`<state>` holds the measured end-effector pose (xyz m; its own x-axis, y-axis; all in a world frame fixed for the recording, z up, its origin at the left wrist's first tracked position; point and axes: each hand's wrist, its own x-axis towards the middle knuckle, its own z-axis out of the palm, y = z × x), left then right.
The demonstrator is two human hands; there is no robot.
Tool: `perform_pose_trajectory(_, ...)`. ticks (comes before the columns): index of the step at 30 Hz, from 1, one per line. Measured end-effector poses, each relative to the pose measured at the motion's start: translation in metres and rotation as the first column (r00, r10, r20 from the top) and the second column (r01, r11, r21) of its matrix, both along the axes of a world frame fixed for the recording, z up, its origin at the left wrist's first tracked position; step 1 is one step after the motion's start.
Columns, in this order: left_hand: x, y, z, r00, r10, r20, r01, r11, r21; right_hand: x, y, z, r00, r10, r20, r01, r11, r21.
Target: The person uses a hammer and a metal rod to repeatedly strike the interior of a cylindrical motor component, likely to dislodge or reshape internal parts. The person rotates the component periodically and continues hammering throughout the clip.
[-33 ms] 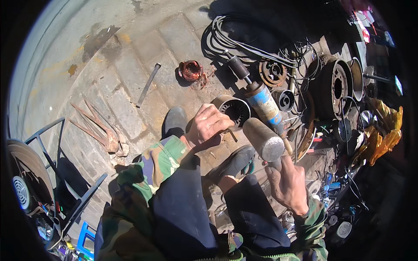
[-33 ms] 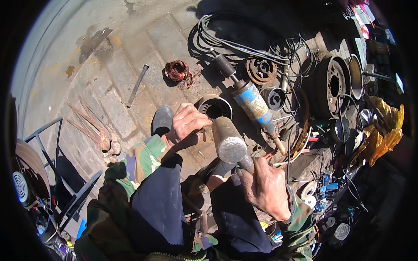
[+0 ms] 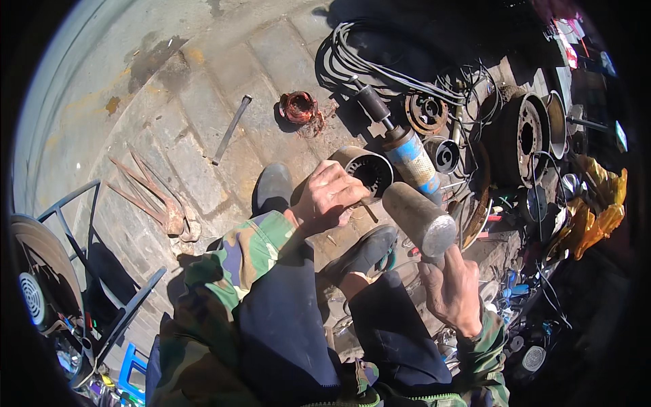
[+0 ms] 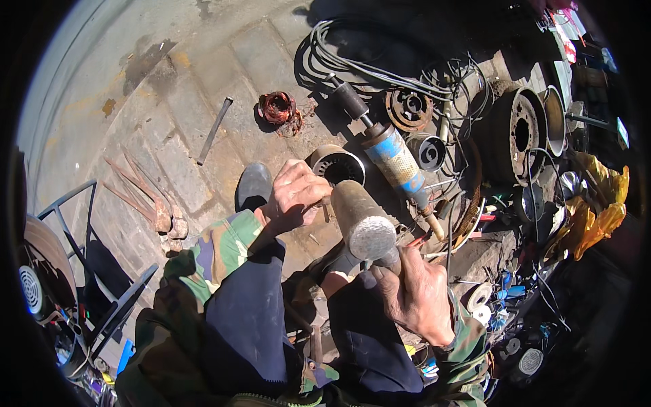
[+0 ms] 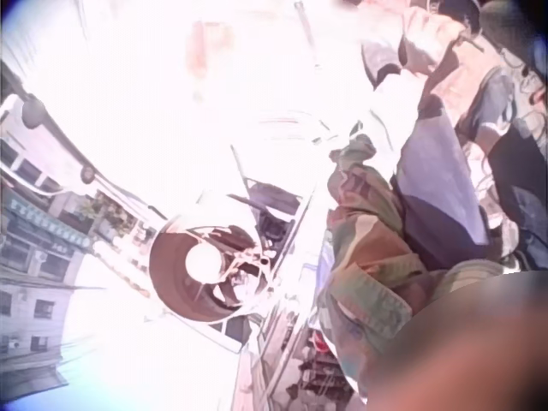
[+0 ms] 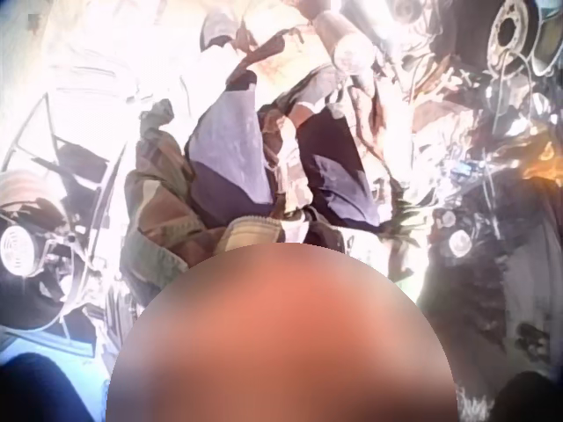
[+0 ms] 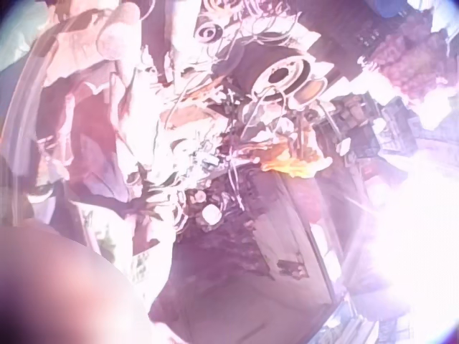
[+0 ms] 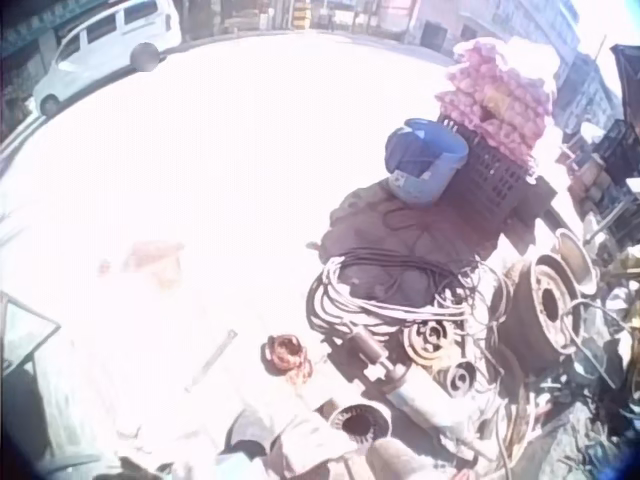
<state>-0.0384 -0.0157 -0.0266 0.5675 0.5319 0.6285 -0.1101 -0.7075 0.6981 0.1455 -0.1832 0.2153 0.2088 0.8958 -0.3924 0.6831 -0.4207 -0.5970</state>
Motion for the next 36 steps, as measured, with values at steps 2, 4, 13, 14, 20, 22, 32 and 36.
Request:
perform_pose_trajectory(2, 0.002, -0.002, 0.001, 0.996, -0.026, -0.08, 0.024, 0.999, -0.021, -0.003, 0.004, 0.012, 0.993, 0.111, -0.034, -0.101, 0.972, 0.214)
perform_pose_trajectory(4, 0.002, -0.001, 0.003, 0.995, -0.011, -0.104, 0.008, 0.999, -0.031, -0.007, 0.007, 0.016, 0.982, 0.19, 0.007, -0.188, 0.965, 0.185)
perform_pose_trajectory(13, 0.003, -0.001, -0.005, 0.998, 0.017, -0.061, -0.019, 0.999, -0.038, -0.002, 0.006, 0.026, 0.965, 0.241, 0.105, -0.253, 0.958, 0.133)
perform_pose_trajectory(14, 0.002, -0.002, -0.005, 0.997, 0.026, -0.079, -0.029, 0.999, -0.038, -0.002, 0.006, 0.024, 0.941, 0.298, 0.163, -0.332, 0.905, 0.266)
perform_pose_trajectory(20, 0.004, -0.001, -0.008, 0.997, 0.022, -0.074, -0.021, 1.0, 0.019, -0.005, 0.012, 0.009, 0.991, 0.121, 0.051, -0.104, 0.961, -0.256)
perform_pose_trajectory(22, 0.005, 0.001, -0.011, 0.997, 0.02, -0.08, -0.019, 1.0, 0.003, -0.004, 0.013, 0.012, 0.991, 0.115, 0.071, -0.097, 0.971, -0.22)
perform_pose_trajectory(32, 0.0, -0.008, -0.017, 0.98, 0.08, -0.181, -0.075, 0.997, 0.035, -0.007, 0.011, 0.0, 0.985, 0.148, 0.083, -0.125, 0.963, -0.238)
perform_pose_trajectory(36, 0.001, -0.006, -0.02, 0.986, 0.106, -0.133, -0.096, 0.993, 0.074, -0.001, 0.004, 0.007, 0.998, 0.049, 0.037, -0.043, 0.988, -0.148)
